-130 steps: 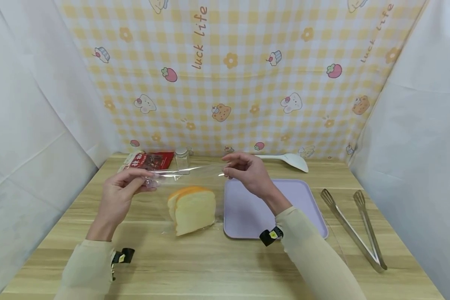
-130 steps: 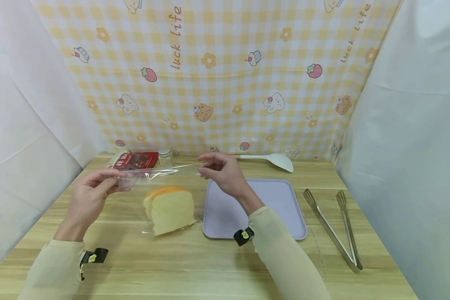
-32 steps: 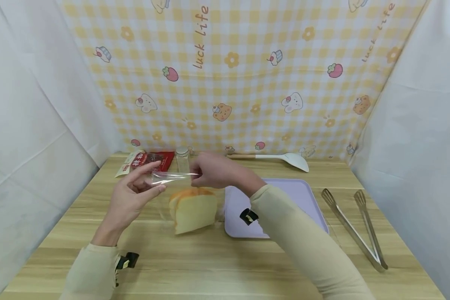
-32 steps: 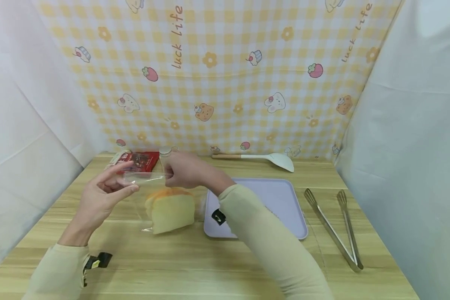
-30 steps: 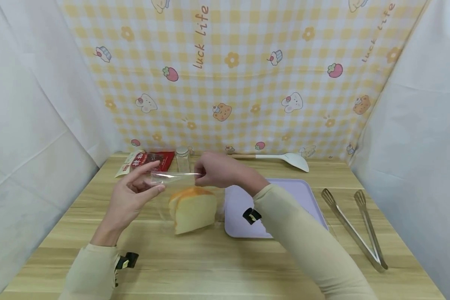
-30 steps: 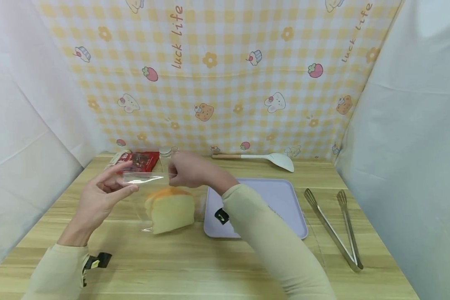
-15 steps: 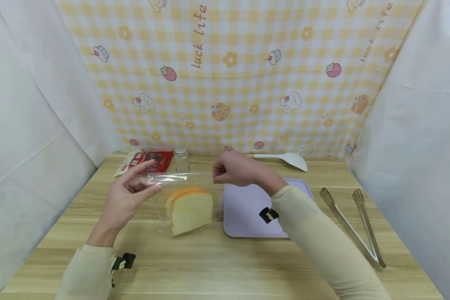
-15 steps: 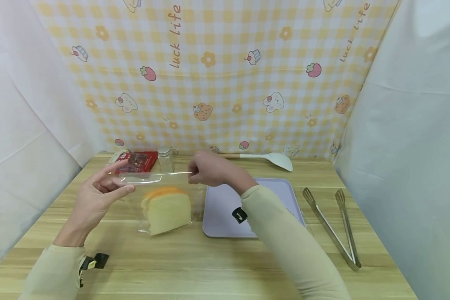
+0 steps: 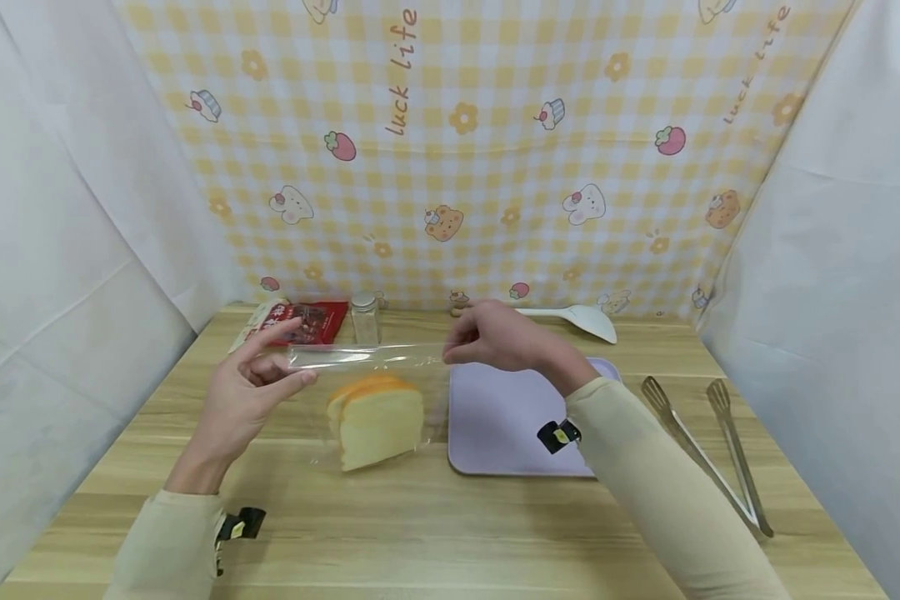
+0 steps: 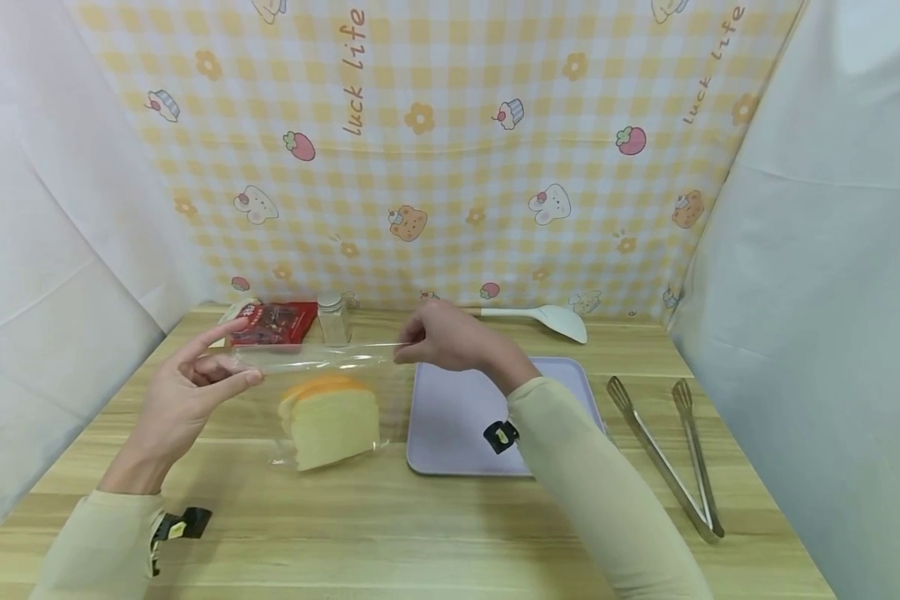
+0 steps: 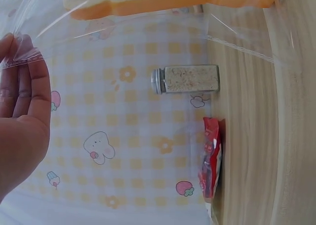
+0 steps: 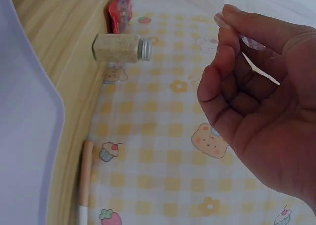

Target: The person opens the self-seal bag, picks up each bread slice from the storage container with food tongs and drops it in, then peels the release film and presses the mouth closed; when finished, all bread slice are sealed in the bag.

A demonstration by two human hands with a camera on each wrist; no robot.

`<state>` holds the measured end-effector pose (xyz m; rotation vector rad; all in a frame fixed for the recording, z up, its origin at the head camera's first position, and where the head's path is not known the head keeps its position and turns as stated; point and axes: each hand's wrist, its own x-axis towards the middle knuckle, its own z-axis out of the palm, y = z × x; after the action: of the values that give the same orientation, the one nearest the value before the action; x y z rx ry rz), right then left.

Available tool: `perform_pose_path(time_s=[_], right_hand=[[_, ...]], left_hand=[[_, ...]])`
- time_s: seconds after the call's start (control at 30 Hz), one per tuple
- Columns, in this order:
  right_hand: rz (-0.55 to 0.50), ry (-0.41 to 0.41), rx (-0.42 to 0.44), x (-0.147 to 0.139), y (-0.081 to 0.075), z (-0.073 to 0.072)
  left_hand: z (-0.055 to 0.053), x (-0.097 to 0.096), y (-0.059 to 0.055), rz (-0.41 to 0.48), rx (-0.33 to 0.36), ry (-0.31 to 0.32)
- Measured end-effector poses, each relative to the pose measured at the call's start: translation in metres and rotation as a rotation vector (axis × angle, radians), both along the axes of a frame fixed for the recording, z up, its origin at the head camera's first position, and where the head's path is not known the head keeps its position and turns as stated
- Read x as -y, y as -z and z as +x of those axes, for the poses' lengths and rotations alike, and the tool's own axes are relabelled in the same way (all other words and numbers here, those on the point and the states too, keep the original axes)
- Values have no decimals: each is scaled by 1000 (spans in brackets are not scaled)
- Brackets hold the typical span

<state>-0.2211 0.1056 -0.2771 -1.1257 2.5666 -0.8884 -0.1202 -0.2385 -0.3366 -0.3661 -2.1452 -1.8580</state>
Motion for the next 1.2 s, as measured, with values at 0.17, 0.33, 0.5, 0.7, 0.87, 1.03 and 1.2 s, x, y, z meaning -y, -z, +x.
perform_pose_path(time_s=[0.17, 0.33, 0.5, 0.7, 0.87, 1.03, 1.2], right_hand=[[-109, 19, 39, -4, 10, -3], [-191, 28, 87, -7, 17, -4], [-245, 30, 124, -10, 22, -5], [-276, 34, 286, -15, 41, -10], [-209, 8, 339, -8, 72, -11], [-233, 18, 376, 0, 93, -9], [-253, 32, 362, 5, 98, -7]], left_hand=[[-1, 5, 4, -7, 55, 55], [0, 12, 15, -84, 126, 142], [0, 16, 25, -221, 219, 192], [1, 20, 31, -357, 279, 213], [0, 20, 32, -396, 270, 199], [0, 19, 31, -401, 296, 197], [1, 23, 33, -413, 315, 192]])
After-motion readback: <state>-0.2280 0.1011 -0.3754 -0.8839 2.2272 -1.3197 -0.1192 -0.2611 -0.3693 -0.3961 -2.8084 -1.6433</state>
